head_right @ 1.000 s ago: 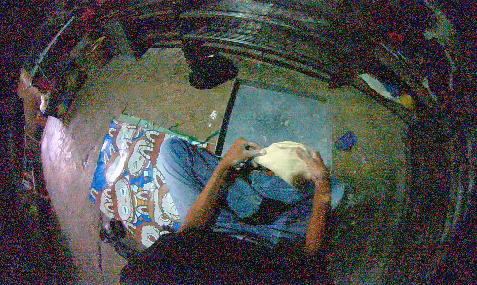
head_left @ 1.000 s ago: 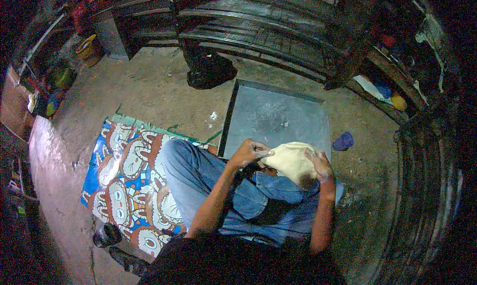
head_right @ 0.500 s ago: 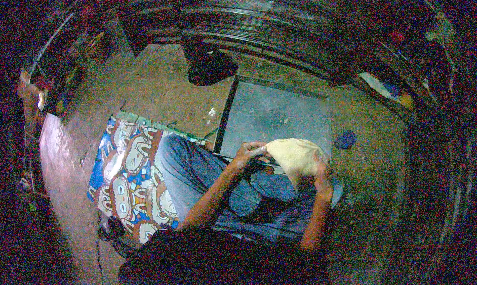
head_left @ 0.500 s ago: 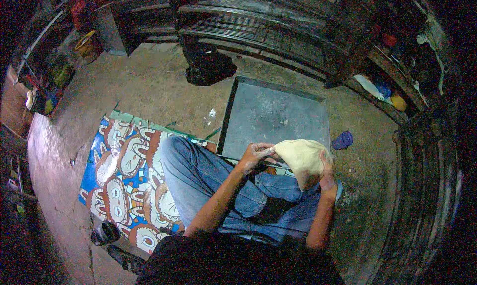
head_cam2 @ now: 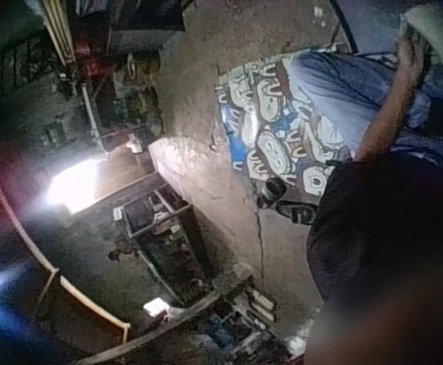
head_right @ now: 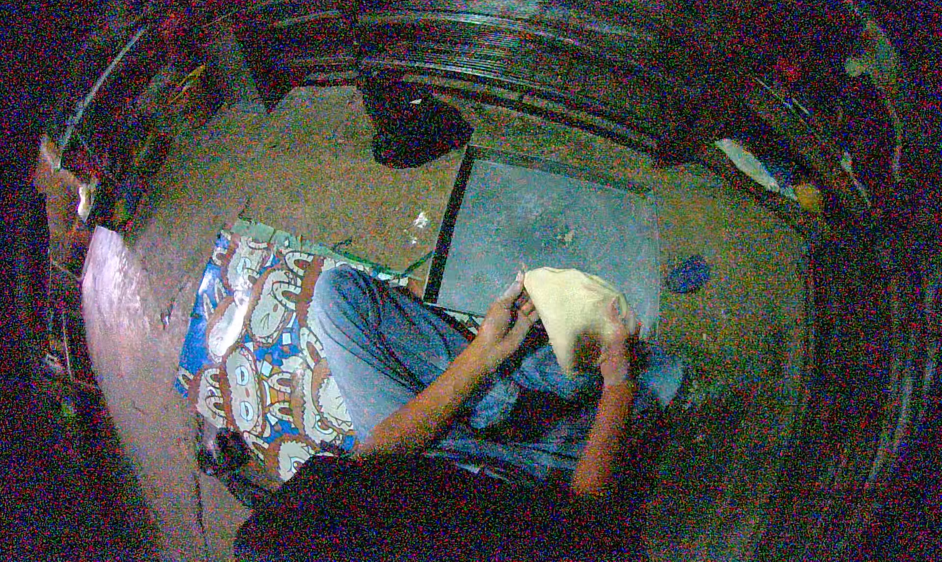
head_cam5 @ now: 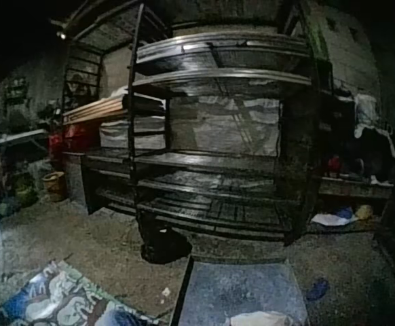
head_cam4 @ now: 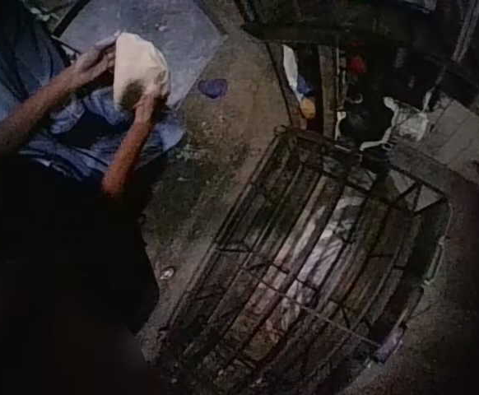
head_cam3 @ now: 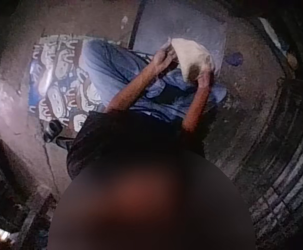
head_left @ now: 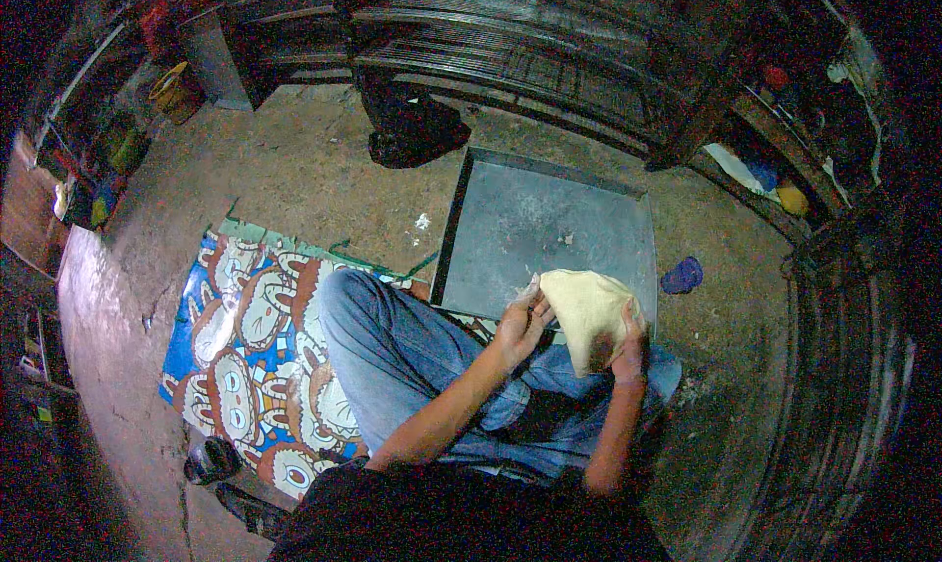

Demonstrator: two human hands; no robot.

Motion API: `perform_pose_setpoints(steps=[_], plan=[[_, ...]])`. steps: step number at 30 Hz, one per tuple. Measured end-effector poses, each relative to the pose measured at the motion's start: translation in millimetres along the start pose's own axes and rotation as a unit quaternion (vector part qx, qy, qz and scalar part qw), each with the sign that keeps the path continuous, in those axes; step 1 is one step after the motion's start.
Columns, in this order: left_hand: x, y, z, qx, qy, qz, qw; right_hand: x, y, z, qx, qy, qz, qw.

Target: The person flattens a piece of dough on a metal tray, lifts and rotates it, then folds it in half and pinches the edges together to seal it.

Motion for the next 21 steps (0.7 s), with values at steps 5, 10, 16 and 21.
perform_pose_setpoints(steps=[5,10,16,21], plan=[[-4.8,3.2,12.0,-0.053,-0.19,0.166,0.966,8.1,-2.0,16.5,-0.019,0.021,0.018,0.999],[-7.1,2.6,27.7,-0.079,-0.321,0.191,0.924,4.0,7.1,26.9,-0.036,-0.032,-0.003,0.999],[-41.8,10.1,46.8,0.031,-0.318,0.071,0.945,22.3,-2.0,35.1,-0.018,-0.024,-0.011,1.0],[-27.8,8.7,57.4,0.054,-0.305,0.08,0.948,35.0,-8.0,56.3,0.008,-0.036,-0.038,0.999]])
Point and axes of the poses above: each hand's wrist, its own y-axis away from the middle knuckle, its own x-axis out of the back of the hand, z = x × y, the point moved 4 cm from there along -y, towards the middle knuckle, and after that the axes turned 1 degree about -y, right-handed, at the moved point
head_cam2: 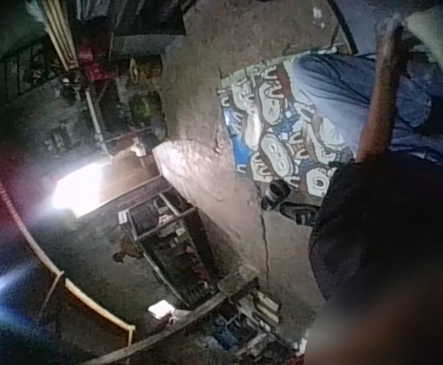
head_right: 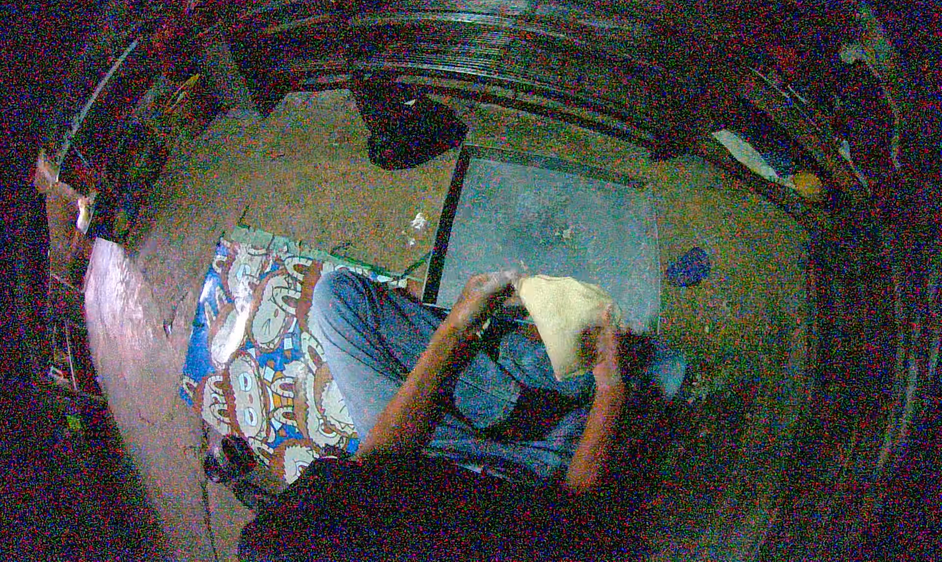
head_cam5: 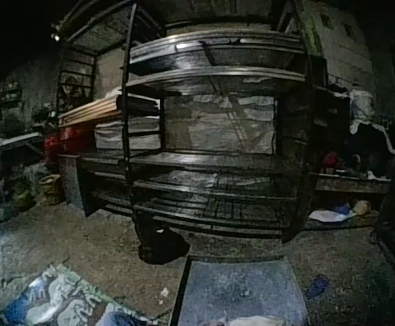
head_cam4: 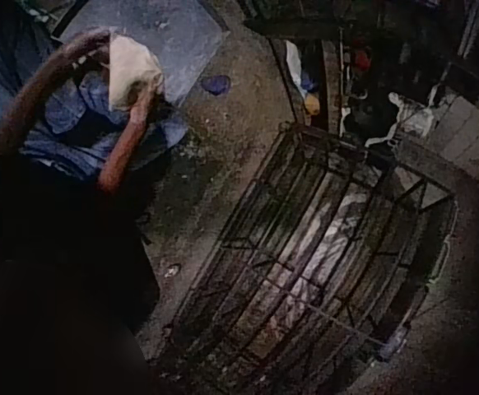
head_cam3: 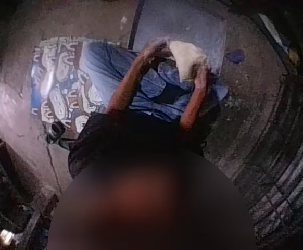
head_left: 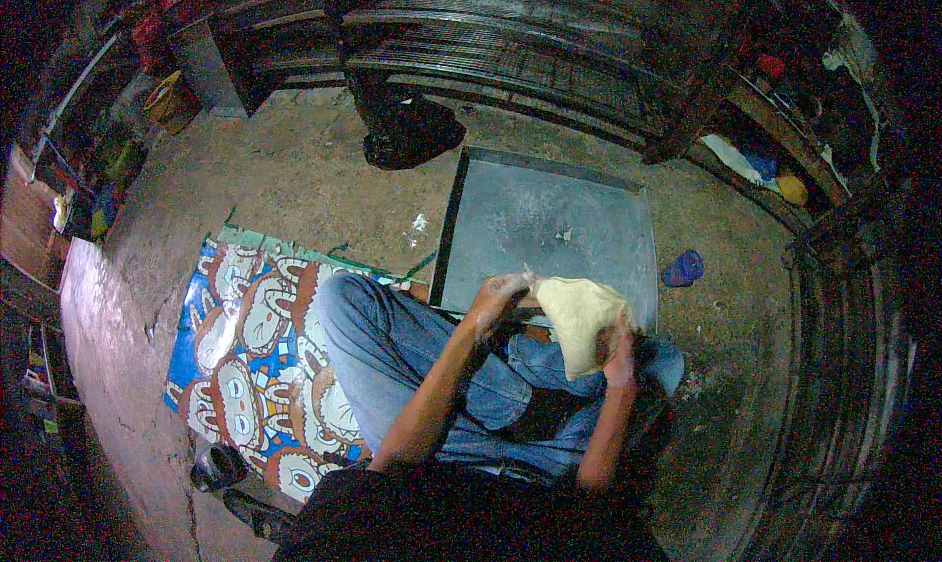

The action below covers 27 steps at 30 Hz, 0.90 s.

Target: The person flattens a piece of dough on a metal tray, lifts and rotates it, then folds it in half and pinches the edges together to seal it.

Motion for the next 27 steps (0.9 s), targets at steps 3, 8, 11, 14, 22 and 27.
perform_pose_setpoints(steps=[3,8,11,14,22,27], plan=[[1.4,-0.3,4.6,-0.077,-0.193,0.017,0.978,35.3,-17.8,26.5,-0.014,-0.043,0.018,0.999],[11.4,7.3,13.0,-0.108,-0.294,0.101,0.944,-14.3,-2.6,11.9,-0.055,-0.046,-0.015,0.997],[-14.5,18.8,27.3,-0.03,-0.289,0.147,0.946,-19.7,5.0,-3.2,-0.046,-0.05,-0.022,0.997],[10.8,2.3,8.5,-0.051,-0.165,0.088,0.981,-56.2,18.7,-22.5,-0.09,-0.027,0.042,0.995],[6.6,0.7,0.2,-0.026,-0.098,0.01,0.995,-33.1,6.9,6.7,-0.097,-0.042,0.025,0.994],[12.8,-7.9,-5.6,-0.093,-0.227,0.043,0.969,7.0,-13.9,35.1,-0.074,-0.042,-0.012,0.996]])
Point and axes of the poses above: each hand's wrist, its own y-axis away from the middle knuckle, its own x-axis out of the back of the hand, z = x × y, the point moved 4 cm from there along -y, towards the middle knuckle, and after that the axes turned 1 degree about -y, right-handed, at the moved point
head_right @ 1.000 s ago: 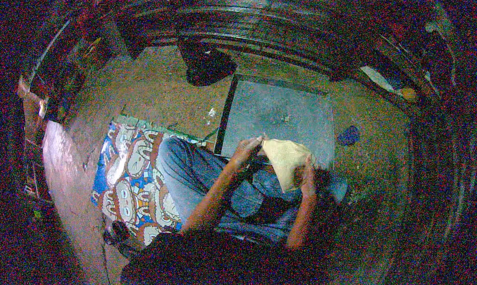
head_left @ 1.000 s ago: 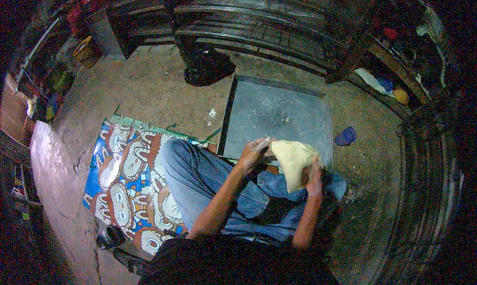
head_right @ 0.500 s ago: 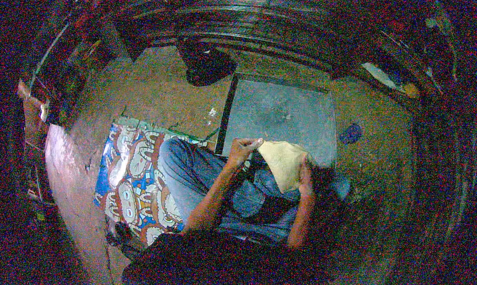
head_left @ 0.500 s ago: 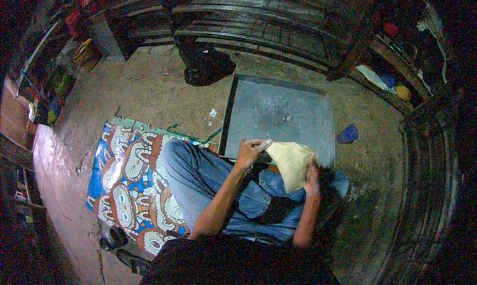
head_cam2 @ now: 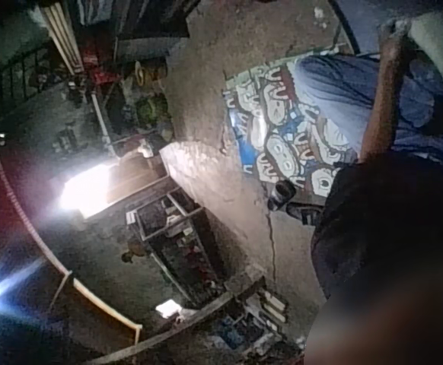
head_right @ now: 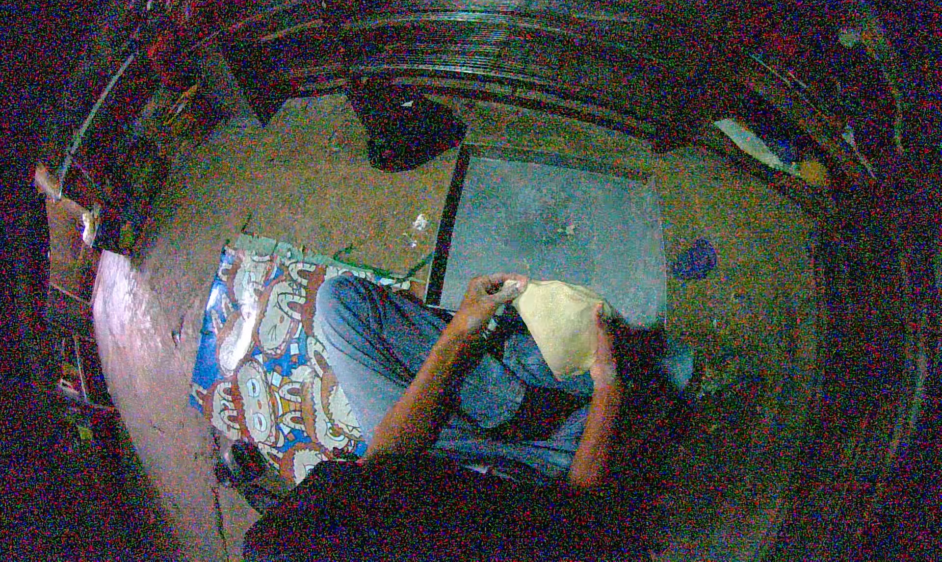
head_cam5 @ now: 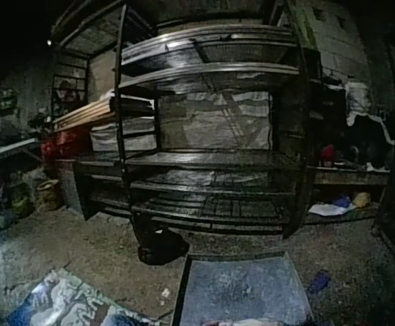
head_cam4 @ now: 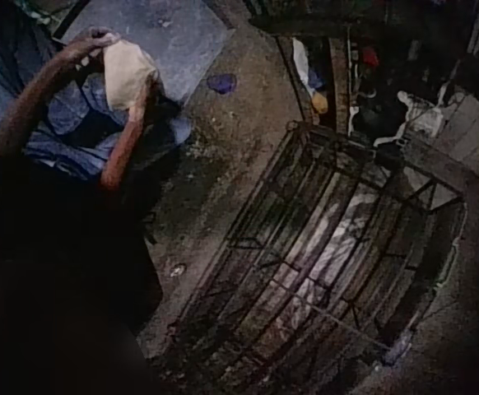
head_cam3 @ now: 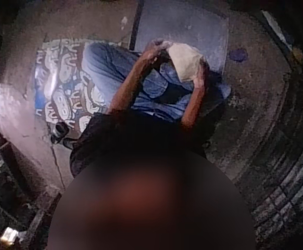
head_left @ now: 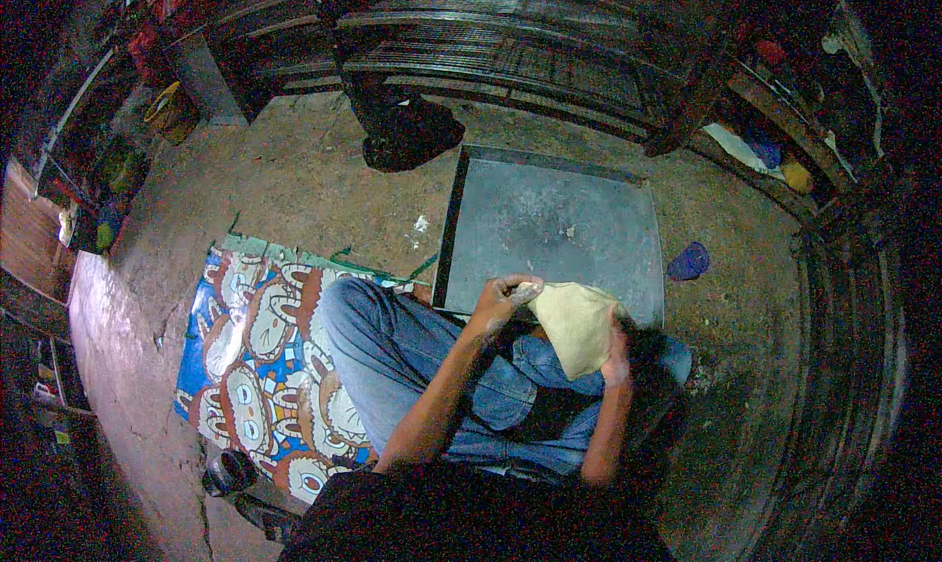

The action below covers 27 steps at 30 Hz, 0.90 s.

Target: The person flattens a piece of dough on a metal tray, lifts and rotates it, then folds it in half and pinches the edges together to seal it.

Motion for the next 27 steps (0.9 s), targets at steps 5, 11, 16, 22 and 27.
perform_pose_setpoints(steps=[5,11,16,22,27], plan=[[-1.5,2.8,3.8,-0.04,-0.069,0.039,0.996,7.3,-4.5,4.5,-0.002,0.014,0.029,0.999],[-5.9,2.8,11.7,0.039,0.124,0.055,0.99,-9.7,4.7,-5.7,0.019,-0.012,0.013,1.0],[-0.2,-1.2,10.0,-0.006,-0.005,-0.048,0.999,-23.9,13.3,-15.3,0.024,0.0,0.018,1.0],[3.8,-0.1,8.0,-0.056,-0.095,-0.038,0.993,-30.0,18.8,-14.8,0.014,0.003,0.026,1.0],[0.3,6.8,23.0,-0.028,-0.124,0.012,0.992,-32.6,20.5,-16.4,0.015,0.003,0.031,0.999]])
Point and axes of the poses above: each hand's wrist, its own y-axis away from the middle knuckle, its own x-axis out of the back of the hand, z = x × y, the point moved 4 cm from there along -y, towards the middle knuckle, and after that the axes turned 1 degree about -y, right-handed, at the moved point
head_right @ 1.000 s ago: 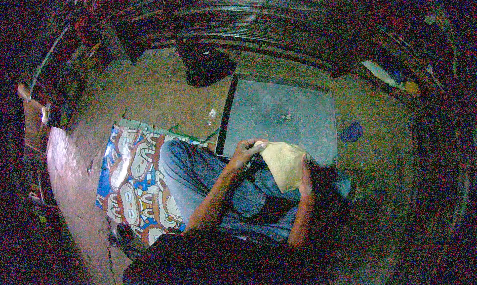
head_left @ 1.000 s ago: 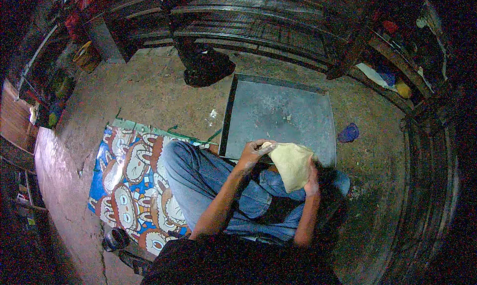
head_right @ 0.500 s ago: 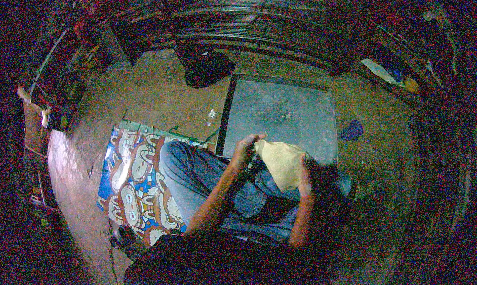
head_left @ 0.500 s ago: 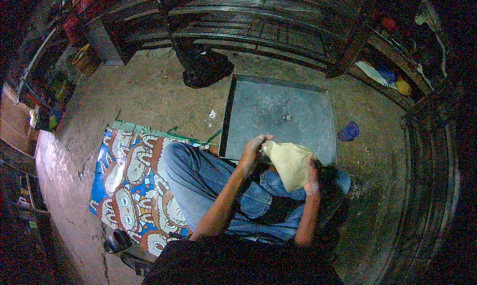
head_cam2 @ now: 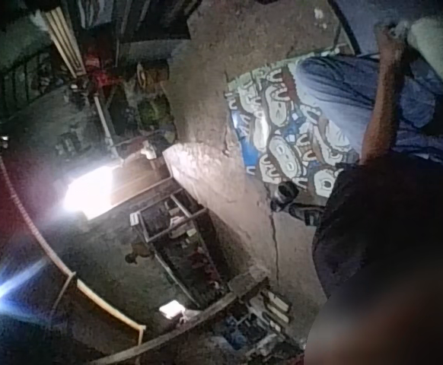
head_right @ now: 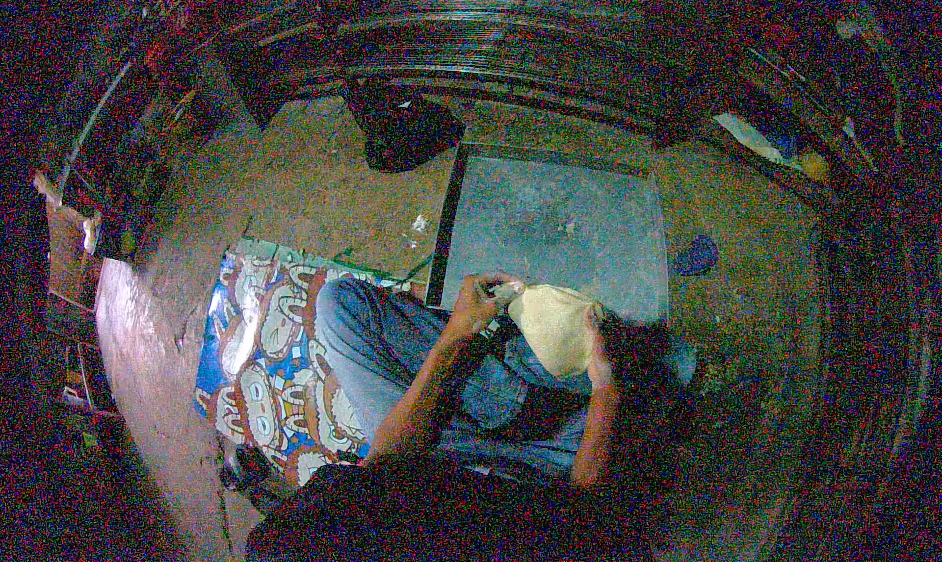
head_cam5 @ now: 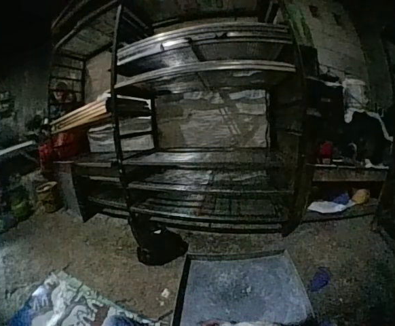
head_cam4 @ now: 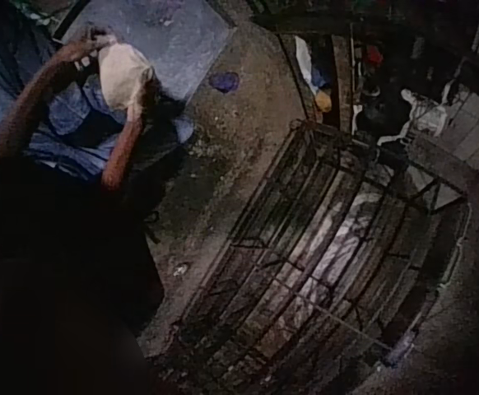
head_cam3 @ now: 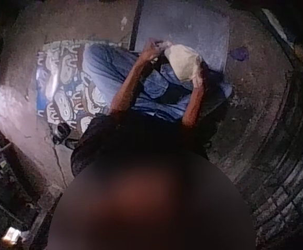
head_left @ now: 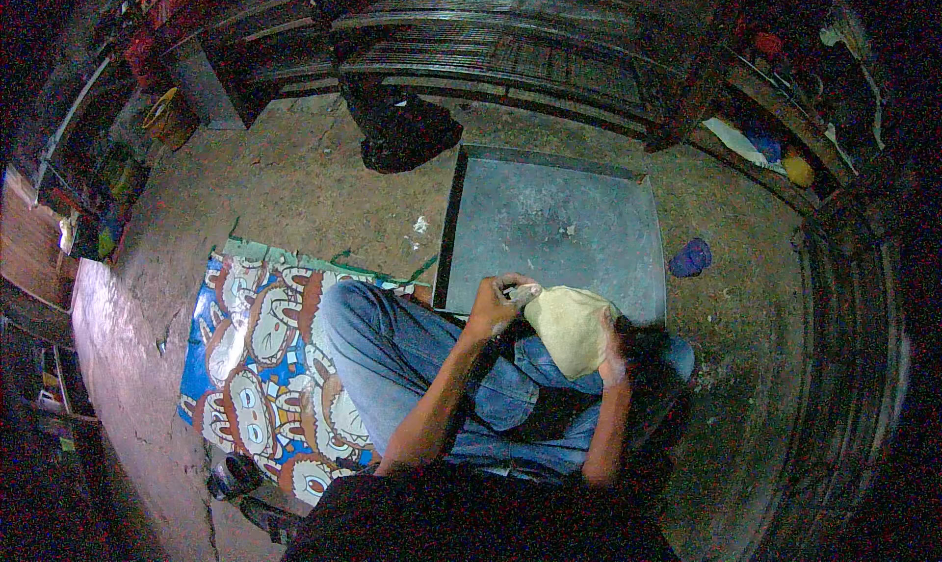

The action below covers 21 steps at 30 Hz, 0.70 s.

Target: The person flattens a piece of dough on a metal tray, lifts and rotates it, then folds it in half and pinches the edges together to seal it.

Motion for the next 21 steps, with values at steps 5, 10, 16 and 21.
perform_pose_setpoints(steps=[5,10,16,21], plan=[[3.5,-1.3,5.0,0.038,0.063,0.004,0.997,-3.9,1.4,-0.9,-0.003,0.007,0.003,1.0],[-4.3,-0.3,-7.9,0.068,0.229,-0.081,0.968,-18.5,8.9,-5.7,-0.015,0.021,0.01,1.0],[-10.3,2.4,9.6,0.05,0.158,-0.081,0.983,19.3,-10.2,14.2,-0.019,0.0,0.044,0.999],[-11.0,0.9,5.5,0.053,0.159,-0.053,0.985,-45.1,24.2,-26.2,-0.019,0.057,0.011,0.998]])
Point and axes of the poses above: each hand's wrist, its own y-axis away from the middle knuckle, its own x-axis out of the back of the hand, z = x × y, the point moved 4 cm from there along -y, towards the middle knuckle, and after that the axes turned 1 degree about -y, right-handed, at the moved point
